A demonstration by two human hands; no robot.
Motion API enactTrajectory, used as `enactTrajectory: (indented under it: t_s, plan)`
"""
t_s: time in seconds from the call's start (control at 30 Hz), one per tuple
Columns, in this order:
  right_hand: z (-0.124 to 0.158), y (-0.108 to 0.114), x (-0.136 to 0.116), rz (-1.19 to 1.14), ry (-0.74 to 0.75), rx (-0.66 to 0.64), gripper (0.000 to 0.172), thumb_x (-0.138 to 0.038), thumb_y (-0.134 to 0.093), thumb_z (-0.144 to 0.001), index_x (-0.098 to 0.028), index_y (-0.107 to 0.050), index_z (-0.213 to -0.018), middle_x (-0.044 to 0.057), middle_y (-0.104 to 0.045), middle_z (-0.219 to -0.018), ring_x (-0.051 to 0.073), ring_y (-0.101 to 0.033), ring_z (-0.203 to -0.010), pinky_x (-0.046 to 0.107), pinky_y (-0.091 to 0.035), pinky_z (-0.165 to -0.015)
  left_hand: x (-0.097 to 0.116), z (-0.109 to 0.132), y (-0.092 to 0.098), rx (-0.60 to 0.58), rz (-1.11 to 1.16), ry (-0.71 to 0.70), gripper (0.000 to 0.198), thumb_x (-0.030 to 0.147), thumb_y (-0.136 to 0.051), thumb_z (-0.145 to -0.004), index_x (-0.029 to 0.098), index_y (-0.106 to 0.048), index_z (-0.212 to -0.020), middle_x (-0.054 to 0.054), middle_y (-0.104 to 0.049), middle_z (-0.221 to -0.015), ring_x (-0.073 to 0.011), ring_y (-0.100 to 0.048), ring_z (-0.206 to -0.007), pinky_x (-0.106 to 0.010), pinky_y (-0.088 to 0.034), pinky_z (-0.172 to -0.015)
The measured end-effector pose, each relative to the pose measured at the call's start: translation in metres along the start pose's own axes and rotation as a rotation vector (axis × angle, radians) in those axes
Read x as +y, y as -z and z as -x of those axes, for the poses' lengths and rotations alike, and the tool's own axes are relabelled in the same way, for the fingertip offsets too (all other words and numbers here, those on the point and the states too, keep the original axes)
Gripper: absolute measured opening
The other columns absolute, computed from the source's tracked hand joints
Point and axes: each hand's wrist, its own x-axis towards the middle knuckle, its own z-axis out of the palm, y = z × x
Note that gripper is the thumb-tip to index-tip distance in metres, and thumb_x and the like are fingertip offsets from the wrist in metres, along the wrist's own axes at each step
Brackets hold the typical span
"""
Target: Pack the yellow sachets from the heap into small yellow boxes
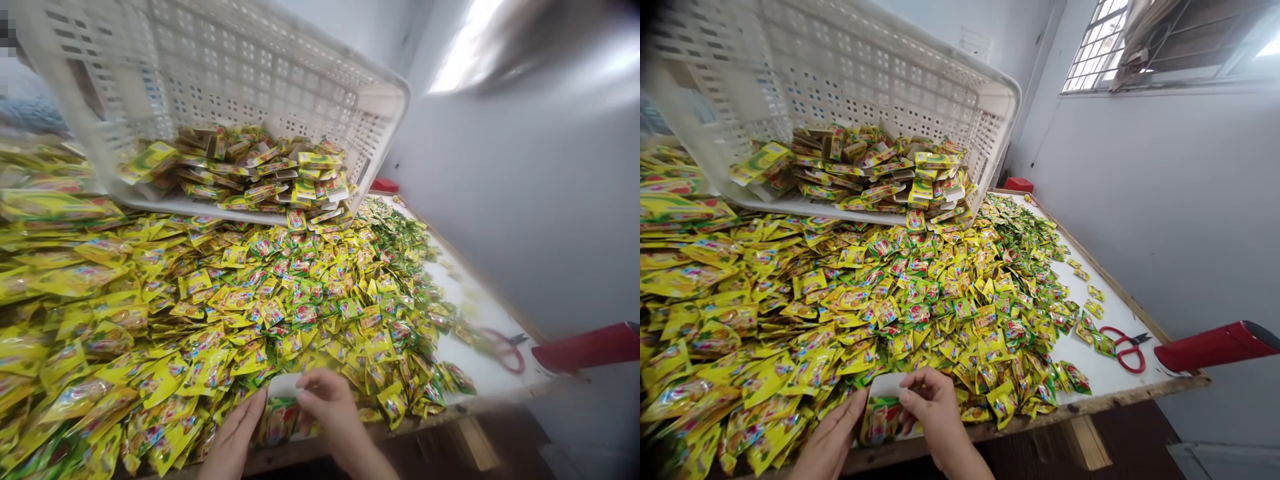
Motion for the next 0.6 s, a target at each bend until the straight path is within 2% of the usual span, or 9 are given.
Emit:
enactTrajectory:
  t_s: [0.1,0.17,0.27,0.37,0.4,0.5,0.6]
  plan:
    - [0.002,0.003,0.000,-0.148,-0.050,-0.081,0.031,-0.042,-0.078,-0.072,-0.015,-0.067,-0.082,-0.001,-0.060,-0.056,0.012,-0.056,-0.049,0.025,-0.051,-0.048,0.018,0.000,0.006,-0.141,-0.070,-0.006,0.040,0.049,-0.061,-0.085,0.022,-0.073,-0.111,-0.005,-0.073,-0.116,-0.0281,-0.061,-0.116,-0.039,-0.041,-0.107]
    - [0.002,0.003,-0.002,-0.184,-0.045,-0.092,0.034,-0.038,-0.084,-0.064,-0.016,-0.064,-0.080,-0.001,-0.063,-0.063,0.011,-0.057,-0.048,0.022,-0.049,-0.046,0.027,-0.002,0.008,-0.187,-0.110,-0.045,0.034,0.044,-0.067,-0.080,0.023,-0.075,-0.106,-0.004,-0.077,-0.106,-0.0266,-0.068,-0.103,-0.034,-0.049,-0.096]
    - [-0.004,-0.003,-0.002,-0.169,-0.114,-0.105,0.044,-0.031,-0.090,-0.052,-0.018,-0.059,-0.080,-0.003,-0.064,-0.065,0.007,-0.049,-0.040,0.015,-0.035,-0.034,0.029,-0.006,0.007,-0.156,-0.097,-0.110,0.027,0.038,-0.074,-0.075,0.023,-0.078,-0.097,-0.002,-0.079,-0.091,-0.0229,-0.072,-0.086,-0.026,-0.055,-0.080]
    - [-0.013,-0.012,-0.001,-0.053,-0.186,-0.059,0.035,-0.031,-0.088,-0.053,-0.016,-0.064,-0.072,-0.007,-0.055,-0.053,0.002,-0.035,-0.033,0.013,-0.022,-0.030,0.022,-0.011,0.006,-0.118,-0.083,-0.157,0.025,0.038,-0.075,-0.073,0.024,-0.079,-0.094,-0.003,-0.080,-0.091,-0.0229,-0.073,-0.086,-0.026,-0.056,-0.081]
    - [-0.015,-0.014,-0.001,-0.019,-0.153,-0.031,0.031,-0.034,-0.087,-0.056,-0.015,-0.067,-0.071,-0.006,-0.054,-0.052,0.002,-0.034,-0.033,0.014,-0.022,-0.030,0.020,-0.012,0.007,-0.075,-0.086,-0.159,0.027,0.039,-0.075,-0.073,0.024,-0.079,-0.095,-0.003,-0.080,-0.095,-0.0239,-0.072,-0.090,-0.028,-0.056,-0.084]
    - [-0.020,-0.016,-0.002,0.077,0.037,-0.008,0.030,-0.044,-0.079,-0.067,-0.017,-0.078,-0.081,-0.001,-0.061,-0.065,0.005,-0.044,-0.039,0.017,-0.035,-0.035,0.014,-0.016,0.011,0.062,-0.155,-0.191,0.028,0.044,-0.074,-0.073,0.025,-0.079,-0.094,-0.004,-0.079,-0.102,-0.0263,-0.070,-0.101,-0.033,-0.054,-0.093]
    - [-0.021,-0.014,-0.003,0.164,0.098,-0.018,0.030,-0.047,-0.076,-0.072,-0.019,-0.080,-0.080,0.003,-0.065,-0.070,0.008,-0.051,-0.044,0.020,-0.042,-0.039,0.012,-0.018,0.009,0.086,-0.227,-0.266,0.025,0.044,-0.071,-0.077,0.025,-0.080,-0.091,-0.004,-0.078,-0.102,-0.0254,-0.070,-0.100,-0.033,-0.054,-0.095]
